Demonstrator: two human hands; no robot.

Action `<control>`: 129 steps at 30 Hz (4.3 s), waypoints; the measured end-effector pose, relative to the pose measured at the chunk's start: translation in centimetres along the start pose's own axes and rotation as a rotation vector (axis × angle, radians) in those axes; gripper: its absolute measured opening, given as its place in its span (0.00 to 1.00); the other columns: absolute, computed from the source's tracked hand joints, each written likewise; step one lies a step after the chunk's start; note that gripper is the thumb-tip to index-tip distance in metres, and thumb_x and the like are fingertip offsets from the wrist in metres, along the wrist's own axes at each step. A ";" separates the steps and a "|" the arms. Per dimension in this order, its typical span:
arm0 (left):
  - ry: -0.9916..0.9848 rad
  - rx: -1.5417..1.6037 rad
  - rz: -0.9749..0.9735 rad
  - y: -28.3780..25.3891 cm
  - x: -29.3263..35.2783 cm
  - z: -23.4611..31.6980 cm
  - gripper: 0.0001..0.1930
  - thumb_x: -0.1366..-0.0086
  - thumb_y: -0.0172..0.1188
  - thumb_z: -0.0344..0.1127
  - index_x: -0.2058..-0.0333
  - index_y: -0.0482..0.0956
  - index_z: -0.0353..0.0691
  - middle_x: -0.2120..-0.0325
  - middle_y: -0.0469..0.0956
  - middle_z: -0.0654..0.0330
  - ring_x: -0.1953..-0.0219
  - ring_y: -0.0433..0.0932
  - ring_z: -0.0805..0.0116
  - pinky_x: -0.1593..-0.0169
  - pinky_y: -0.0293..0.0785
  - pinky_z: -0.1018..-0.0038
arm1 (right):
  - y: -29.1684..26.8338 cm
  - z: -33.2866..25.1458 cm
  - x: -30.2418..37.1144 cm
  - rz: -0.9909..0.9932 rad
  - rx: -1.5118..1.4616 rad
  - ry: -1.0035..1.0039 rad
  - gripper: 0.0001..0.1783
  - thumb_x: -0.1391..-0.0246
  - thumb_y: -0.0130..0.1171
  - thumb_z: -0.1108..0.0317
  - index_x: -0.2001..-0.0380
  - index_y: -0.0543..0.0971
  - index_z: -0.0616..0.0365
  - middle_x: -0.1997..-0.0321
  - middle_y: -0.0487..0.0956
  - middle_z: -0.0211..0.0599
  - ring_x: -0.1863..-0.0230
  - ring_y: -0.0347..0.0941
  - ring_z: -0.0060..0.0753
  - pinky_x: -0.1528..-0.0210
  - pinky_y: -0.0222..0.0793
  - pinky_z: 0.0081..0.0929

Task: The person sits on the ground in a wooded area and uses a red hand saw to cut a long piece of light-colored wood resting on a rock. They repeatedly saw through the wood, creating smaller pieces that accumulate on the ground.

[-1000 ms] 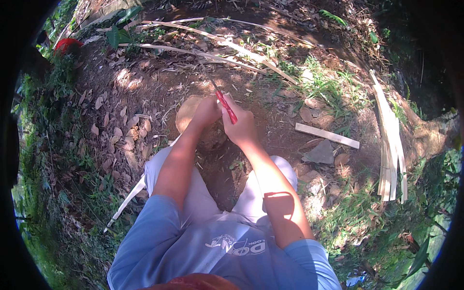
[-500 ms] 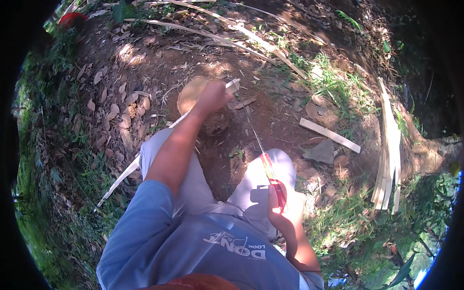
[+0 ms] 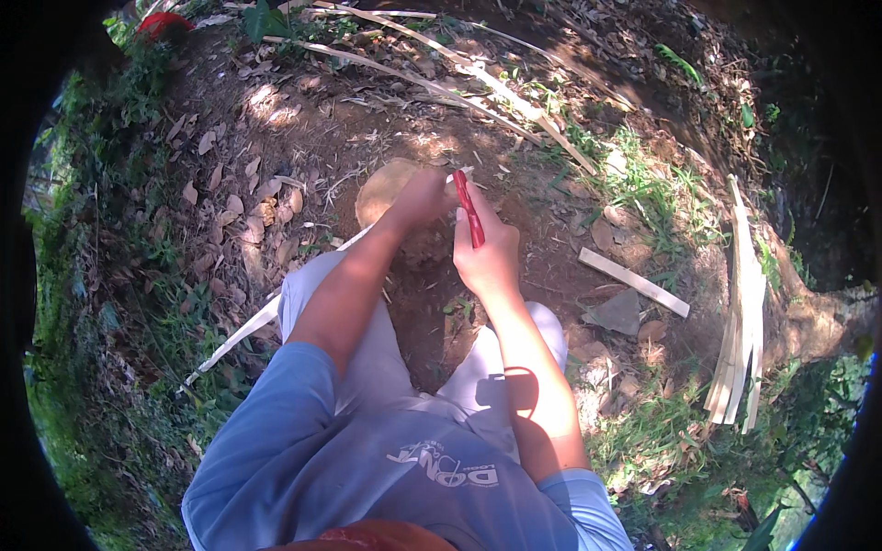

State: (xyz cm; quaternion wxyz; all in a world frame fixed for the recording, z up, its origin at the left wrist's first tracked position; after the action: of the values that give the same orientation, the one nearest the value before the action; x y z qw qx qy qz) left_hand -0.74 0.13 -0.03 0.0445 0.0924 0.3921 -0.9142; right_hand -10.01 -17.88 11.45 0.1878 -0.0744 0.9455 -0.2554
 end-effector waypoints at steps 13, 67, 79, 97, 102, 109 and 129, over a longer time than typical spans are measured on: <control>-0.020 -0.048 -0.061 -0.1 -1.1 0.8 0.17 0.44 0.68 0.43 0.68 0.89 0.30 0.70 0.85 0.37 0.64 0.86 0.37 0.52 0.81 0.50 | 2.8 4.0 -4.8 0.040 -0.014 -0.087 0.24 0.29 0.61 0.64 0.34 0.80 0.60 0.62 0.89 0.51 0.65 0.84 0.26 0.59 0.78 0.29; -0.124 0.023 -0.185 -0.3 -0.6 -0.5 0.15 0.39 0.64 0.38 0.74 0.86 0.28 0.76 0.84 0.41 0.66 0.86 0.39 0.25 0.66 0.55 | -13.6 -3.6 18.4 -0.077 0.272 0.214 0.26 0.35 0.62 0.72 0.34 0.82 0.57 0.70 0.87 0.42 0.78 0.79 0.25 0.69 0.75 0.25; 0.010 -0.059 0.023 0.3 0.3 -0.5 0.14 0.41 0.68 0.37 0.71 0.86 0.26 0.70 0.84 0.34 0.63 0.85 0.34 0.41 0.80 0.50 | 1.9 2.3 -2.1 0.000 -0.018 0.006 0.24 0.33 0.62 0.69 0.35 0.81 0.60 0.65 0.86 0.59 0.67 0.89 0.45 0.63 0.79 0.35; -0.034 -0.054 -0.046 0.0 0.4 0.0 0.13 0.40 0.66 0.36 0.75 0.85 0.29 0.74 0.84 0.37 0.67 0.85 0.37 0.24 0.65 0.58 | -11.8 -0.8 15.3 -0.151 0.150 0.224 0.25 0.31 0.60 0.69 0.33 0.79 0.61 0.61 0.88 0.44 0.70 0.76 0.21 0.61 0.75 0.25; 0.086 -0.154 -0.010 0.7 0.3 0.1 0.11 0.42 0.68 0.34 0.72 0.86 0.29 0.73 0.84 0.35 0.66 0.85 0.35 0.25 0.68 0.57 | -7.2 -1.4 9.1 -0.029 0.064 0.090 0.24 0.31 0.61 0.69 0.34 0.80 0.60 0.66 0.86 0.41 0.73 0.73 0.20 0.64 0.74 0.24; 0.048 -0.044 0.064 0.5 -0.5 -0.8 0.13 0.40 0.69 0.38 0.69 0.87 0.29 0.70 0.85 0.35 0.63 0.86 0.37 0.32 0.74 0.54 | 1.3 1.3 -2.7 -0.005 0.002 0.020 0.24 0.31 0.62 0.68 0.33 0.80 0.57 0.54 0.90 0.52 0.57 0.84 0.19 0.53 0.77 0.23; 0.147 -0.092 -0.002 0.2 -1.3 0.3 0.14 0.40 0.68 0.37 0.73 0.83 0.27 0.74 0.82 0.34 0.66 0.83 0.34 0.21 0.61 0.55 | 0.2 2.4 0.5 0.062 -0.029 0.040 0.26 0.33 0.63 0.71 0.33 0.80 0.54 0.67 0.86 0.53 0.71 0.79 0.20 0.64 0.75 0.26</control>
State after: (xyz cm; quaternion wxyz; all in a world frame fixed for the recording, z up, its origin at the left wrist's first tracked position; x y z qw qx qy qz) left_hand 0.53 -0.24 0.30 0.0191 0.1568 0.4361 -0.8859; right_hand -9.54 -18.91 9.27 0.1755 -0.0424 0.9546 -0.2370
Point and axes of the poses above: each hand's wrist, its own x-axis away from the middle knuckle, its own y-axis out of the palm, z = x × y, the point moved 1 cm from there along -x, towards the middle knuckle
